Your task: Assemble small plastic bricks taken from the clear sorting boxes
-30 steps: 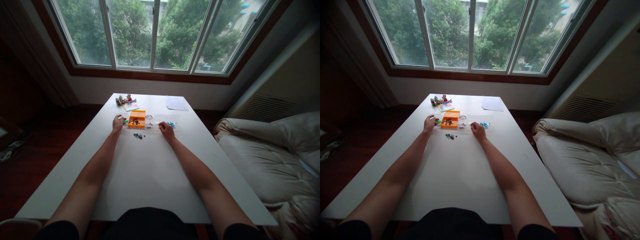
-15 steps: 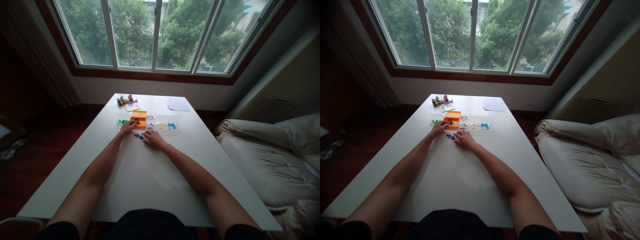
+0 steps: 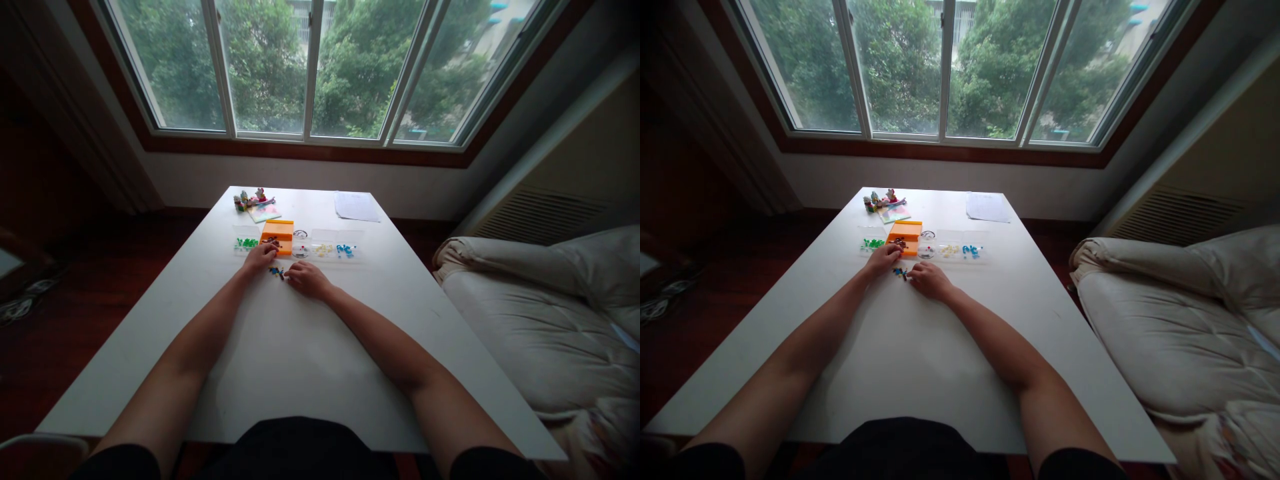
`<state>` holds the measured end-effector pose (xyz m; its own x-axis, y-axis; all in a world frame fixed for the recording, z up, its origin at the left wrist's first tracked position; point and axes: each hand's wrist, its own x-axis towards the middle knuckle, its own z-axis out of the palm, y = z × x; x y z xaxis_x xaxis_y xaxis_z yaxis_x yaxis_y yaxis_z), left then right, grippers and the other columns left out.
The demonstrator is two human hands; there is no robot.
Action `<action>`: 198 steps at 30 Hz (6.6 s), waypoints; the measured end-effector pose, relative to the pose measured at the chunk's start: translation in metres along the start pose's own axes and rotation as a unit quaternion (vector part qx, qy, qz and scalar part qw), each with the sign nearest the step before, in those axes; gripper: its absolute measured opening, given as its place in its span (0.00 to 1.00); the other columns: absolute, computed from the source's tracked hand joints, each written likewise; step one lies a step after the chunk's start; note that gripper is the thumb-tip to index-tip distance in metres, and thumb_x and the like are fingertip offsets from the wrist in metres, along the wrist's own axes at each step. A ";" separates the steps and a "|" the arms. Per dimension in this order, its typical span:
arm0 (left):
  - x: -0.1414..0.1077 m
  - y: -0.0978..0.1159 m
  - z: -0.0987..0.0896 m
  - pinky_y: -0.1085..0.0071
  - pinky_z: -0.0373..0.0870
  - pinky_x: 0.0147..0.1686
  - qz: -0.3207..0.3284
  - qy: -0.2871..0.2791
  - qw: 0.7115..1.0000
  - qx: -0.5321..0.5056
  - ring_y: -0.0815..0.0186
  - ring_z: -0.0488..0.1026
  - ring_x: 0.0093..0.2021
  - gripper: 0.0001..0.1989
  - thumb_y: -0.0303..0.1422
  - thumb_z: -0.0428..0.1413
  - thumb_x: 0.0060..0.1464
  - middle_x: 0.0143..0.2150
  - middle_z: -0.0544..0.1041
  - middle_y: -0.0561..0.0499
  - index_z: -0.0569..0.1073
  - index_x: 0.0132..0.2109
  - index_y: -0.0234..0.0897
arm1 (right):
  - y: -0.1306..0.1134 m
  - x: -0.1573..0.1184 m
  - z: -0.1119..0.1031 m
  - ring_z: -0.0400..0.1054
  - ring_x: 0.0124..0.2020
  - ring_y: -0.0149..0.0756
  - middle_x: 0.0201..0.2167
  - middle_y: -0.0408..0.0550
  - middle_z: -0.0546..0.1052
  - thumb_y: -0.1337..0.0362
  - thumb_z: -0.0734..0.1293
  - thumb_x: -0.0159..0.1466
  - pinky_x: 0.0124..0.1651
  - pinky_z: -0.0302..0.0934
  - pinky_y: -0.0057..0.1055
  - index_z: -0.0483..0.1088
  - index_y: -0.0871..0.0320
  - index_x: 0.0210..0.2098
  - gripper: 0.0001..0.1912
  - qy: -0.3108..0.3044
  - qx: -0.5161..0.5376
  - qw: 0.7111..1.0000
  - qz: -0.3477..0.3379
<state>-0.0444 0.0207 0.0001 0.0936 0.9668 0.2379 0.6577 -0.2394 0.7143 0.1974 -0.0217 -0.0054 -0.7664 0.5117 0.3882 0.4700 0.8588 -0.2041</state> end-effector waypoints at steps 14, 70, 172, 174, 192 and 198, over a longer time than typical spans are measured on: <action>-0.004 0.006 0.005 0.68 0.69 0.39 0.021 -0.014 0.999 0.030 0.60 0.75 0.38 0.12 0.37 0.55 0.58 0.37 0.82 0.49 0.81 0.43 0.40 | 0.003 0.001 0.000 0.66 0.43 0.38 0.40 0.50 0.76 0.66 0.67 0.68 0.50 0.61 0.33 0.79 0.53 0.45 0.09 -0.003 0.005 0.999 -0.036; -0.009 0.008 0.004 0.69 0.67 0.38 0.031 -0.037 0.996 0.069 0.59 0.75 0.39 0.13 0.39 0.56 0.57 0.40 0.82 0.48 0.82 0.43 0.40 | 0.032 -0.010 -0.015 0.68 0.42 0.40 0.40 0.50 0.75 0.74 0.65 0.62 0.49 0.62 0.35 0.75 0.56 0.44 0.13 0.102 0.020 0.989 0.109; -0.018 0.041 0.032 0.63 0.69 0.50 0.093 -0.047 0.988 0.110 0.56 0.74 0.46 0.10 0.32 0.56 0.58 0.43 0.81 0.46 0.82 0.43 0.41 | 0.041 -0.015 -0.021 0.70 0.40 0.40 0.36 0.47 0.78 0.68 0.63 0.67 0.47 0.63 0.34 0.77 0.53 0.40 0.10 0.155 0.051 0.978 0.127; -0.016 0.035 0.030 0.65 0.70 0.48 0.071 -0.033 0.993 0.094 0.58 0.75 0.45 0.11 0.32 0.55 0.59 0.44 0.82 0.46 0.82 0.44 0.40 | 0.041 -0.015 -0.017 0.70 0.41 0.39 0.37 0.47 0.78 0.68 0.64 0.67 0.47 0.63 0.35 0.78 0.52 0.41 0.10 0.120 0.048 0.985 0.117; -0.014 0.023 0.028 0.68 0.70 0.41 0.066 -0.007 0.994 0.087 0.61 0.75 0.39 0.11 0.31 0.56 0.56 0.40 0.81 0.47 0.82 0.43 0.38 | 0.031 -0.008 -0.008 0.68 0.48 0.41 0.44 0.50 0.77 0.69 0.66 0.68 0.54 0.63 0.37 0.79 0.52 0.45 0.11 0.035 -0.013 0.995 0.094; -0.012 0.020 0.023 0.70 0.67 0.35 0.116 -0.079 0.989 0.055 0.64 0.73 0.35 0.10 0.36 0.57 0.55 0.38 0.79 0.49 0.81 0.39 0.38 | 0.040 -0.014 -0.013 0.68 0.46 0.40 0.41 0.49 0.77 0.71 0.67 0.65 0.50 0.62 0.33 0.78 0.54 0.39 0.08 0.042 -0.006 0.986 0.159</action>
<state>-0.0147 0.0068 -0.0035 0.3616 0.8908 0.2753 0.6806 -0.4540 0.5751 0.2324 0.0051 -0.0073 -0.5405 0.7508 0.3797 0.6859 0.6546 -0.3180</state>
